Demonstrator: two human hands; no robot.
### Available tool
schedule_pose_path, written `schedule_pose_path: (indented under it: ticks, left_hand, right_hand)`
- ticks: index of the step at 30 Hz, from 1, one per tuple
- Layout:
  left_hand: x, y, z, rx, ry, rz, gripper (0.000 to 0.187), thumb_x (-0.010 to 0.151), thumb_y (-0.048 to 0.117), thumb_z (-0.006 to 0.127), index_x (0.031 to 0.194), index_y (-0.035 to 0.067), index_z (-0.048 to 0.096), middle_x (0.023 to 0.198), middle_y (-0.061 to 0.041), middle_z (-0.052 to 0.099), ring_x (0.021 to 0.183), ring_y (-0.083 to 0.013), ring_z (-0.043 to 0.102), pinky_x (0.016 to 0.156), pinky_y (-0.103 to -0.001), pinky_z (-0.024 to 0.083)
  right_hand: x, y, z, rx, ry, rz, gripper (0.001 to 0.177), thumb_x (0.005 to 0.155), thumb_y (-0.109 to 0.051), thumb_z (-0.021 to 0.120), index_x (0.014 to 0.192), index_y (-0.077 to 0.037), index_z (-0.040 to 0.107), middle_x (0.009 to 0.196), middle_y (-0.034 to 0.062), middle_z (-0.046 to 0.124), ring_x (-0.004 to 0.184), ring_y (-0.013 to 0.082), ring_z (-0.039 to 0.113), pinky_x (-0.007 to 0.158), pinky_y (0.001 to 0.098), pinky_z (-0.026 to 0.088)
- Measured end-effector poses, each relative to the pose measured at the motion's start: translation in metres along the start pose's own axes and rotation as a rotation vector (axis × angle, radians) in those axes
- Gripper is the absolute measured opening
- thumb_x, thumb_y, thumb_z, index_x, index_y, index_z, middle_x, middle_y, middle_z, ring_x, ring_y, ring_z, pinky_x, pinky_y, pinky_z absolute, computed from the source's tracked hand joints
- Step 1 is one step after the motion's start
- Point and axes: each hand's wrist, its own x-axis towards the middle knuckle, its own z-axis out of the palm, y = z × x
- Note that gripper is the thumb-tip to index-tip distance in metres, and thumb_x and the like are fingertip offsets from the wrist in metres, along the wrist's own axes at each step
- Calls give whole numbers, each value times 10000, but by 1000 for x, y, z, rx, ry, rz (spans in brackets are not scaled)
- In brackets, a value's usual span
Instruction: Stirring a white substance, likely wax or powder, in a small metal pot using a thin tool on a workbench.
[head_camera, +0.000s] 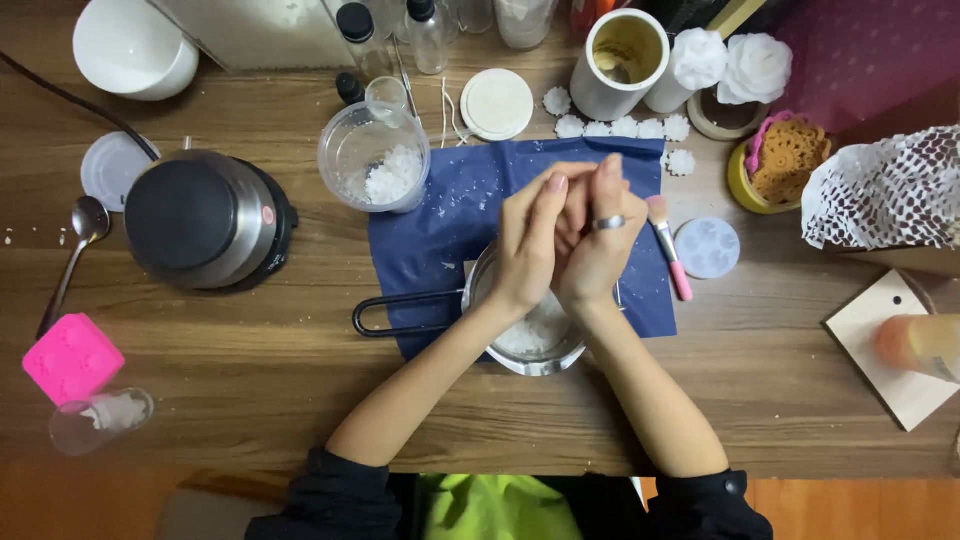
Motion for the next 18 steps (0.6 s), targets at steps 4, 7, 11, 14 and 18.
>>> schedule_pose_path:
  ticks: [4, 7, 11, 14, 18]
  left_hand:
    - [-5, -9, -6, 15, 5, -11, 331, 1014, 266, 351, 1069, 56, 601, 1118, -119, 571, 1074, -204, 531, 950, -331, 395]
    - [-8, -12, -7, 29, 4, -14, 360, 1020, 275, 345, 1136, 55, 606, 1214, -133, 590, 1152, -225, 545, 1016, -342, 392]
    - [-11, -8, -7, 113, 6, 50, 353, 1018, 290, 342, 1104, 70, 603, 1198, -105, 591, 1150, -239, 547, 1026, -341, 365]
    - [-9, -5, -10, 100, 10, 66, 345, 1019, 284, 344, 1075, 70, 608, 1163, -97, 608, 1139, -229, 555, 1023, -333, 365]
    - [3, 27, -22, 68, -109, -14, 300, 977, 300, 411, 1020, 115, 642, 976, -24, 677, 965, -138, 634, 910, -266, 448]
  right_hand:
    - [15, -1, -2, 37, 68, 36, 556, 947, -388, 457, 476, -99, 397, 362, 19, 307, 292, 61, 258, 291, 171, 204]
    - [21, -1, -8, 116, 139, 132, 473, 918, -445, 449, 576, -120, 412, 456, -29, 307, 368, 58, 251, 367, 144, 187]
    - [10, -17, 0, 105, 115, 142, 483, 910, -467, 457, 585, -112, 418, 469, -19, 321, 381, 60, 269, 372, 136, 187]
    - [2, -33, 5, 96, 63, 126, 504, 915, -473, 431, 567, -109, 426, 455, -21, 313, 381, 51, 253, 372, 124, 180]
    - [-7, -71, 12, 156, -30, 61, 521, 916, -488, 367, 554, -118, 423, 435, -20, 321, 361, 44, 238, 352, 117, 187]
